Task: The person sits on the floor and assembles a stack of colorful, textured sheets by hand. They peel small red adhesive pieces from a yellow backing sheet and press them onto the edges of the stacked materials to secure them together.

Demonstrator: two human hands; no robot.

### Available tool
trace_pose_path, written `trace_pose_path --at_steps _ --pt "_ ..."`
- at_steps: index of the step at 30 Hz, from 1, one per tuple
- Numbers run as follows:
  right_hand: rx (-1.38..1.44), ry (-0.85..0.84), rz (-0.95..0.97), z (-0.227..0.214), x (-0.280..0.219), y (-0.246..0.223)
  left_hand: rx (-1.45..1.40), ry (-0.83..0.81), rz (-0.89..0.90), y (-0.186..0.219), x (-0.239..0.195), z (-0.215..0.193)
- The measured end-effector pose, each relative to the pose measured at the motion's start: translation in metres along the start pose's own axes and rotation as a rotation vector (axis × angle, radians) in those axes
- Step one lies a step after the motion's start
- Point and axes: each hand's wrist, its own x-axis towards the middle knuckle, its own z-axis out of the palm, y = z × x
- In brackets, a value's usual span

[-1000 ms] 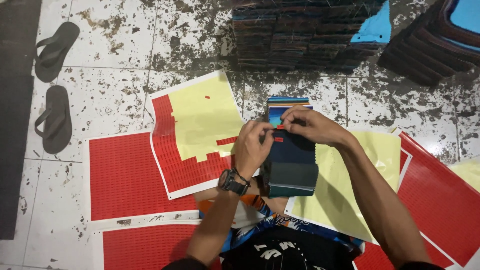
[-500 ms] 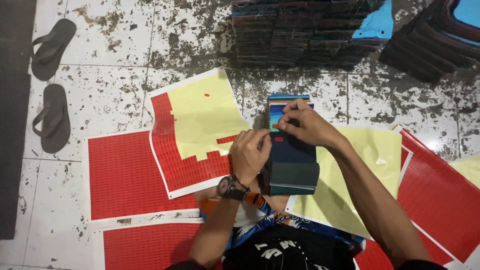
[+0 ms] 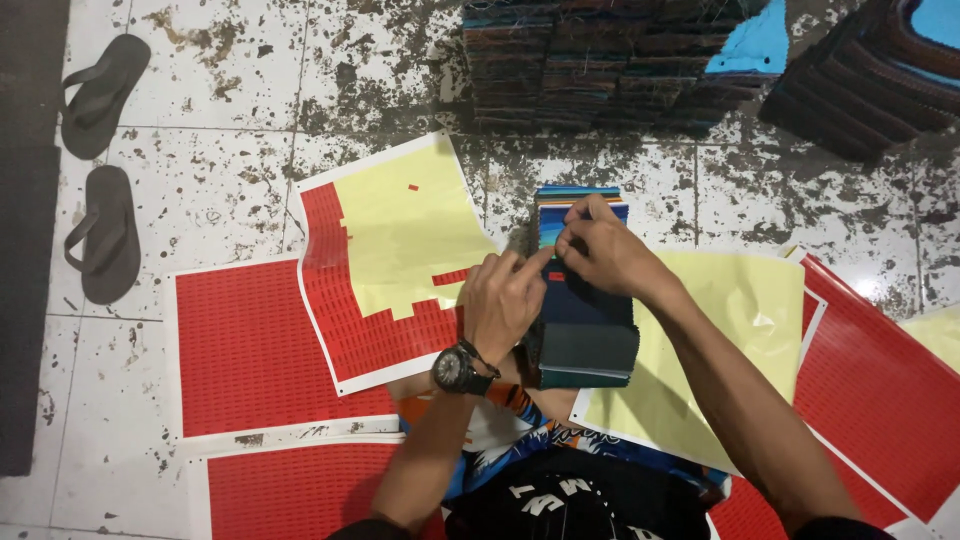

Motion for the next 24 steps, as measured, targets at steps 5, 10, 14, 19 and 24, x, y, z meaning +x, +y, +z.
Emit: trace_pose_path --at_steps 5,10,14,19,24 --pt "-0.124 0.098 0.106 0.016 0.001 0.003 0.23 -0.068 0.08 0.004 0.007 -0.009" --pt "-0.191 0.161 0.06 -0.005 -0.015 -0.013 0.339 -0.108 0.098 0.012 0.01 -0.014" --pt "-0.316 0.221 -0.085 -0.011 -0.025 -0.011 0.368 -0.1 0.096 0.014 0.009 -0.011" --pt "-0.358 0.304 -0.139 0.002 -0.022 0.005 0.311 -0.055 0.084 0.01 0.006 -0.004" --pt "-0.292 0.291 -0.122 0.011 -0.021 0.016 0.133 0.019 0.006 -0.002 -0.007 0.002"
